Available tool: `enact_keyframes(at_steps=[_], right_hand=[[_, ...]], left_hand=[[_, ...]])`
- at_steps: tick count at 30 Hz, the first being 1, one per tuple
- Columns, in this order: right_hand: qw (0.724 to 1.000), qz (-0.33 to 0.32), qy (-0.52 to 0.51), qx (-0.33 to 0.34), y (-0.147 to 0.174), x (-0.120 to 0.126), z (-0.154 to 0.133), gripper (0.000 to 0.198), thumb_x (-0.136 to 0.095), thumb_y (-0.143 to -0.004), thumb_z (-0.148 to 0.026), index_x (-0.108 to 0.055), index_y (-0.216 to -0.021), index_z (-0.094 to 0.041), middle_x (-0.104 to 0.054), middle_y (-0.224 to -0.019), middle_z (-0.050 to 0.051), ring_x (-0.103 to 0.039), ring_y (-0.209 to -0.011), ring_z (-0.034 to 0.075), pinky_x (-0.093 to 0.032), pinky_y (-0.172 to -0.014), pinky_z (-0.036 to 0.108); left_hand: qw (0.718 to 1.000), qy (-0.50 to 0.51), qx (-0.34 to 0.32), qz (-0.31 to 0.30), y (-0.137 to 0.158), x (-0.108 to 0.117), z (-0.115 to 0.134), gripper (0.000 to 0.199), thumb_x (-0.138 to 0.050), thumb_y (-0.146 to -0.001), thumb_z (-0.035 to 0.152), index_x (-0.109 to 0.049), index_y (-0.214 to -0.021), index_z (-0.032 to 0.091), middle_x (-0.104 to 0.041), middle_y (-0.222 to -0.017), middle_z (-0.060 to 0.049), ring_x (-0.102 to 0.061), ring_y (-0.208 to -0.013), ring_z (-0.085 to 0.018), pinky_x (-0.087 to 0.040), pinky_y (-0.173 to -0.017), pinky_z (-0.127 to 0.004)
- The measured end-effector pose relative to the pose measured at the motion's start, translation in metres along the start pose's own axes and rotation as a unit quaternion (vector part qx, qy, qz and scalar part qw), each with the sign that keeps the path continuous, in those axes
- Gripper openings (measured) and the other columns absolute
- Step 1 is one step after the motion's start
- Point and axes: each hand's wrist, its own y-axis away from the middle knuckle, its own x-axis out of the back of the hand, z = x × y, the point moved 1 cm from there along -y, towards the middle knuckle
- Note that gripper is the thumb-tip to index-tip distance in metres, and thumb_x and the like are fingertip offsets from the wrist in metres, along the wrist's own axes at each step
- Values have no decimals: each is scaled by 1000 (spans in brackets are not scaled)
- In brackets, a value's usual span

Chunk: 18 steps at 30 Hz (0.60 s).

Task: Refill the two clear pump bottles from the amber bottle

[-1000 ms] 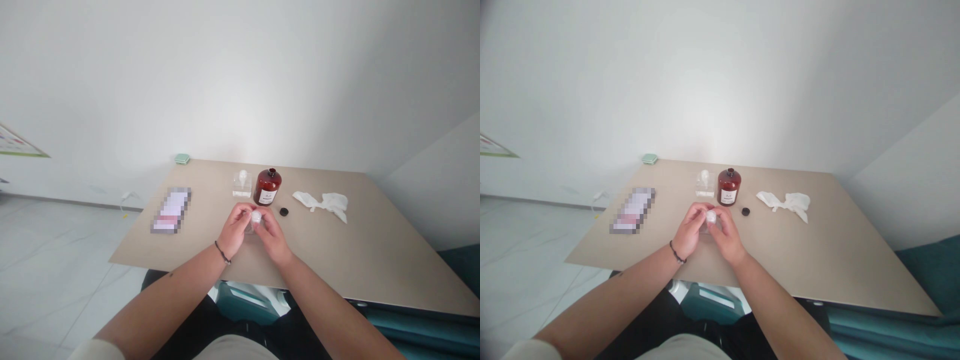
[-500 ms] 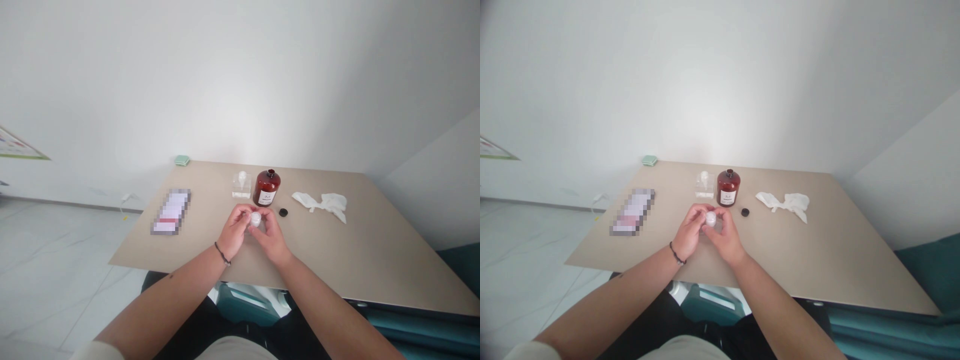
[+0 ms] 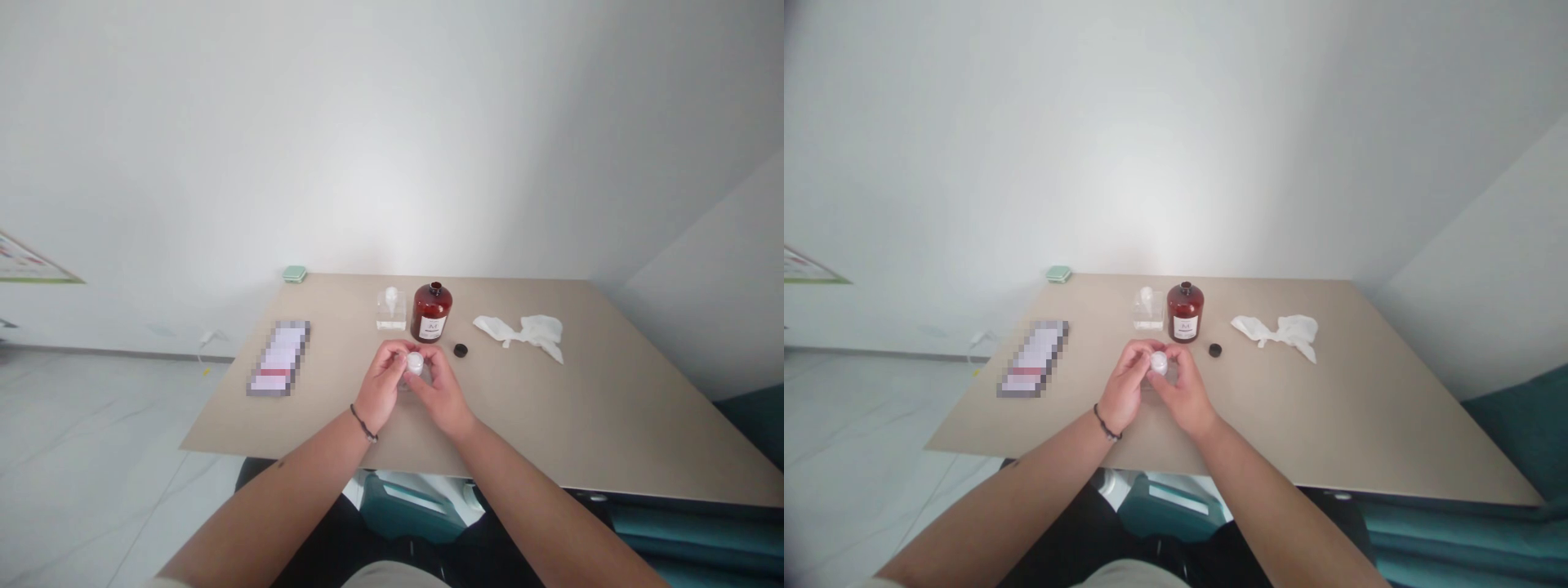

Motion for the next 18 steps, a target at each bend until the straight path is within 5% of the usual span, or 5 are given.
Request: enact_keyframes(at_steps=[8,14,18], right_hand=[[1000,9,1,-7,0,-1,0,36,-77,-82,-45,-56,-105,-27,-67,-109,4,-61,-102,24,-50,-94,44],[999,-11,4,39,-1,0,-6,25,-63,-94,-50,-63,-106,-28,-67,-112,5,-61,-107,25,-49,-100,45],[1000,4,1,13,0,0,-3,35,-73,-86,-51,-59,-107,-28,-67,-110,5,-62,-103,25,-50,-95,44]], left_hand=[[1000,-1,6,6,1,-1,2,38,-70,-90,59,-65,-93,21,-70,-107,-5,-62,-98,-20,-50,-90,-32],[1000,-7,4,10,0,-2,6,42,-71,-88,62,-66,-91,21,-71,-107,-5,-63,-102,-21,-49,-95,-34],[1000,0,14,12,0,-3,6,42,-72,-87,62,-65,-91,21,-71,-105,-5,-63,-97,-20,-50,-90,-32]])
